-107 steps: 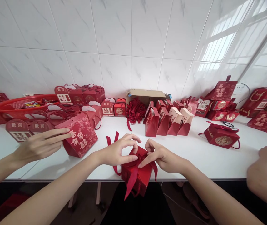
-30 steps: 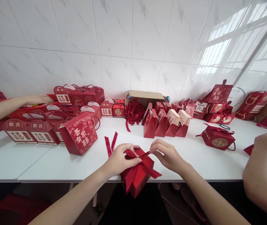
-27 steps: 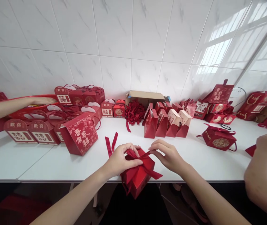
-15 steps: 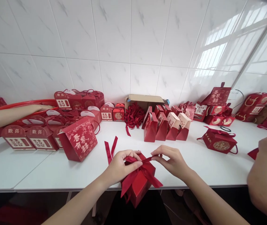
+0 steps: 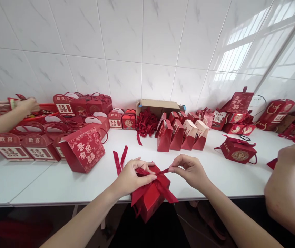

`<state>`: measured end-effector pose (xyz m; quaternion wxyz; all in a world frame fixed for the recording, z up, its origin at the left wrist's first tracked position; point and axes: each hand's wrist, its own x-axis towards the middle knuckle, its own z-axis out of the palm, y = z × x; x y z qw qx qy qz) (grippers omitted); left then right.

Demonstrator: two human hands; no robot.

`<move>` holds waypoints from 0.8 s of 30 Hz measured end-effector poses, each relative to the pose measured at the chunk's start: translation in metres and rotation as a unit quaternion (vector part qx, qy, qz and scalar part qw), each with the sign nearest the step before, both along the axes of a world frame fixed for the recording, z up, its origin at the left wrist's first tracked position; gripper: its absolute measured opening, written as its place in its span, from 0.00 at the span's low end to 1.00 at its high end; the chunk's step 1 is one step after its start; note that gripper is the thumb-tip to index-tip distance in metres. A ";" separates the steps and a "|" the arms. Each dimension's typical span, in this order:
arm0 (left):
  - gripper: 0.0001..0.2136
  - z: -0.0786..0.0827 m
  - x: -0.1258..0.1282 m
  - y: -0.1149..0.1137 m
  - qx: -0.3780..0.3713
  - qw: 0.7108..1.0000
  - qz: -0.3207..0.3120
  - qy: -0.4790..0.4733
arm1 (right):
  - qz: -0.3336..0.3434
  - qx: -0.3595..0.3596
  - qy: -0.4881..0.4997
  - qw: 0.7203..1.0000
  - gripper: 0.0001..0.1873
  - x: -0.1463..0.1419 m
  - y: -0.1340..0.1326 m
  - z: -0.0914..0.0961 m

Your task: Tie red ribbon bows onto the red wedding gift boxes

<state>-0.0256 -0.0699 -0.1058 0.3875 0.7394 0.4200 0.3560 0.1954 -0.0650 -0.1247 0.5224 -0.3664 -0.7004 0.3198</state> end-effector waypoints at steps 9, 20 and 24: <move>0.14 -0.004 0.003 -0.008 -0.027 0.999 0.027 -0.018 | -0.023 0.009 0.099 0.995 0.31 0.001 -0.033 -0.041; 0.25 -0.014 0.022 -0.028 0.080 0.995 0.026 0.055 | -0.167 -0.074 0.001 0.983 0.55 0.009 -0.083 -0.081; 0.31 -0.024 -0.033 -0.012 0.241 0.930 0.277 0.018 | -0.279 -0.073 0.011 0.958 0.56 0.082 -0.042 -0.078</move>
